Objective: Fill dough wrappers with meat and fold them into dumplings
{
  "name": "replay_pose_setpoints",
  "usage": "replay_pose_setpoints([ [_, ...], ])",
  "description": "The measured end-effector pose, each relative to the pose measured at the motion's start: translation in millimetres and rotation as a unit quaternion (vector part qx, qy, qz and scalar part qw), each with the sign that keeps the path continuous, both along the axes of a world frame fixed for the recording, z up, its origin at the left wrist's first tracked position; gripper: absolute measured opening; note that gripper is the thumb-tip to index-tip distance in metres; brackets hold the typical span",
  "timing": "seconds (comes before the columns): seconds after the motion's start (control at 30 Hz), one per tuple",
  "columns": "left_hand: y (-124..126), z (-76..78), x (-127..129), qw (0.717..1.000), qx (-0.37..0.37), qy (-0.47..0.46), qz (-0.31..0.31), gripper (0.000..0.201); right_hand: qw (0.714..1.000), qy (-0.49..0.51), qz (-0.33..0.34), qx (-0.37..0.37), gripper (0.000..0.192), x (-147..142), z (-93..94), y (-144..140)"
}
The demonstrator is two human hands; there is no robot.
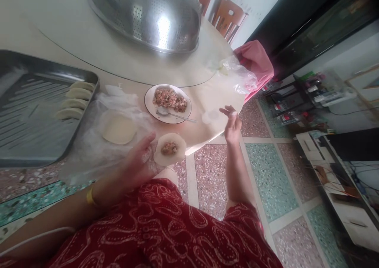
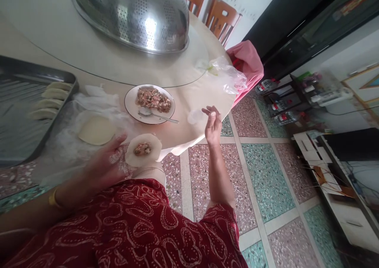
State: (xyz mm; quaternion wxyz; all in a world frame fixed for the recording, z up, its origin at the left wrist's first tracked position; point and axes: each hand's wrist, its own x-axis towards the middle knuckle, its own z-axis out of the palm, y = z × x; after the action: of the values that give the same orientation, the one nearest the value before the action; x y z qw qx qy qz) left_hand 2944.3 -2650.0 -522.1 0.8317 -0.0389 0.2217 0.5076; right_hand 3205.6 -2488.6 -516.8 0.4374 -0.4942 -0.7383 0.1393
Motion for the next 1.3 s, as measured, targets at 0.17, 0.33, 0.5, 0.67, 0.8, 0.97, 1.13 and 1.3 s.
replay_pose_setpoints([
  [0.17, 0, 2.7, 1, 0.997, 0.077, -0.015, -0.016, 0.046, 0.989, 0.126, 0.073, 0.007, 0.045, -19, 5.9, -54],
  [0.33, -6, 5.9, 10, 0.992, 0.114, -0.017, -0.055, 0.046, 0.972, 0.036, 0.231, 0.013, 0.049, -54, 9.8, -102],
  [0.5, -14, -2.3, 15, 0.985, 0.143, -0.067, -0.063, 0.05, 0.95, -0.021, 0.312, -0.015, 0.053, -74, 4.3, -115],
  [0.67, -20, -9.0, 12, 0.983, 0.147, -0.074, -0.076, 0.049, 0.945, -0.045, 0.32, -0.053, 0.056, -77, 1.5, -110],
  [0.8, -21, -7.7, 8, 0.987, 0.133, -0.068, -0.062, 0.054, 0.958, -0.01, 0.287, -0.025, 0.056, -74, 1.3, -108],
  [0.97, -20, 0.7, 2, 0.989, 0.128, -0.065, -0.042, 0.05, 0.959, -0.018, 0.283, -0.015, 0.058, -69, -4.3, -107],
  [1.13, -19, 5.5, -1, 0.993, 0.107, -0.047, -0.033, 0.057, 0.965, -0.015, 0.259, 0.03, 0.056, -72, -10.0, -110],
  [1.3, -18, 11.7, -3, 0.996, 0.086, -0.034, -0.014, 0.059, 0.979, -0.024, 0.195, 0.048, 0.062, -57, -8.9, -91],
])
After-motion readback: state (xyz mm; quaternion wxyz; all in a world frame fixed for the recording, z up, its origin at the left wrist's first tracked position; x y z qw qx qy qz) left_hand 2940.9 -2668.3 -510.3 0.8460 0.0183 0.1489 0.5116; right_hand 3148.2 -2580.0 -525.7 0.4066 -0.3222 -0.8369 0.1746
